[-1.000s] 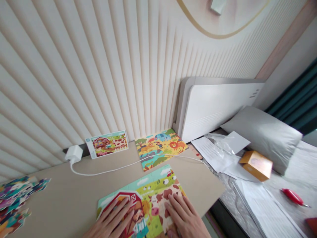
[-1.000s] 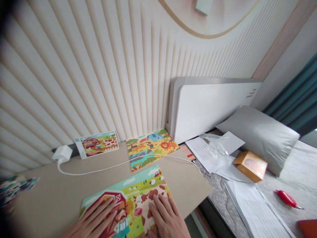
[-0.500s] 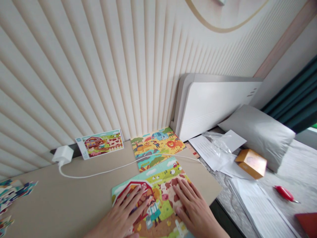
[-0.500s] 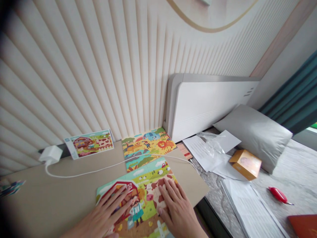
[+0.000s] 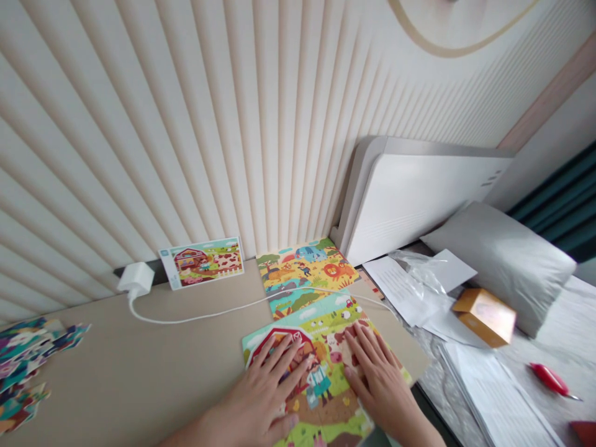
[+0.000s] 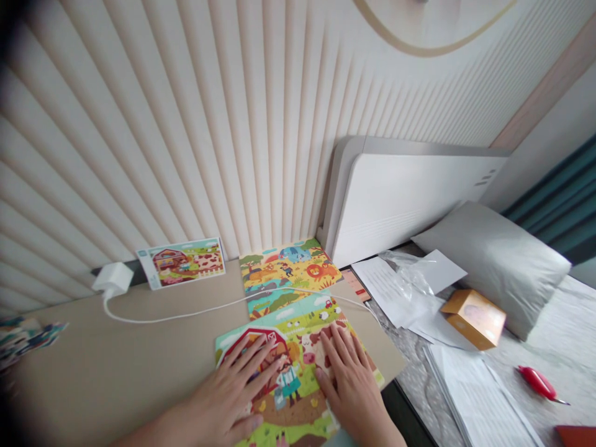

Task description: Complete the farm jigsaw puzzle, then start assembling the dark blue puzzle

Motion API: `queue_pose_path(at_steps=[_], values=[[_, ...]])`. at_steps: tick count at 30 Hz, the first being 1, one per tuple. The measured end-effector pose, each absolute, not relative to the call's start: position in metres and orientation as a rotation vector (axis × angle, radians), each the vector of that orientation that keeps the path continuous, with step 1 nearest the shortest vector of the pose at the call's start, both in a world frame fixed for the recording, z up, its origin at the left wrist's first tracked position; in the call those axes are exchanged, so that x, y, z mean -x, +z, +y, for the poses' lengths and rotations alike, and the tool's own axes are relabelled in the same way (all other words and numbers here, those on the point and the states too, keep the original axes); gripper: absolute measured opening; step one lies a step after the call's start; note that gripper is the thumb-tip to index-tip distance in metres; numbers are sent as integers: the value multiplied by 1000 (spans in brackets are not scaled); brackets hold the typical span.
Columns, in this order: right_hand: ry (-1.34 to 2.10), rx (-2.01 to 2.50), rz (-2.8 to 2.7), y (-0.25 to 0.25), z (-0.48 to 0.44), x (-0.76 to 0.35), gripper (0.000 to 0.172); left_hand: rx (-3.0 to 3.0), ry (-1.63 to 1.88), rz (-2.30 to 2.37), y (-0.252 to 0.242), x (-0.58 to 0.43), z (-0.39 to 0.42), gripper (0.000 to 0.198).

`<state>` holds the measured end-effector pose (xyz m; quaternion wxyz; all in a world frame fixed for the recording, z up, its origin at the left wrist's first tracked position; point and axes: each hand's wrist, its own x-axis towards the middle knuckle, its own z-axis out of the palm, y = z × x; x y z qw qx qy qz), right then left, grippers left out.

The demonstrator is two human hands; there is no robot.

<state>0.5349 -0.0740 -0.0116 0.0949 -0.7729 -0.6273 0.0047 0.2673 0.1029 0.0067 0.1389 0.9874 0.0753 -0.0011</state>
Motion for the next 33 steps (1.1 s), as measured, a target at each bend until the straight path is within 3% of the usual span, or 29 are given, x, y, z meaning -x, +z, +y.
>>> queue_pose_path(at_steps=[13,21,27,33], values=[[41,2375,-1837,-12,-72,-568,65,-2833,90,144,-3,-300,104,85],[23,2454,-1819,-7,-72,-567,58,-2837,219,212,-4,-300,132,69],[4,2468,-1788,-12,-51,-530,70,-2899,250,311,-10,-295,153,69],[93,2492,-1776,-11,-45,-530,68,-2866,305,392,-14,-292,153,68]])
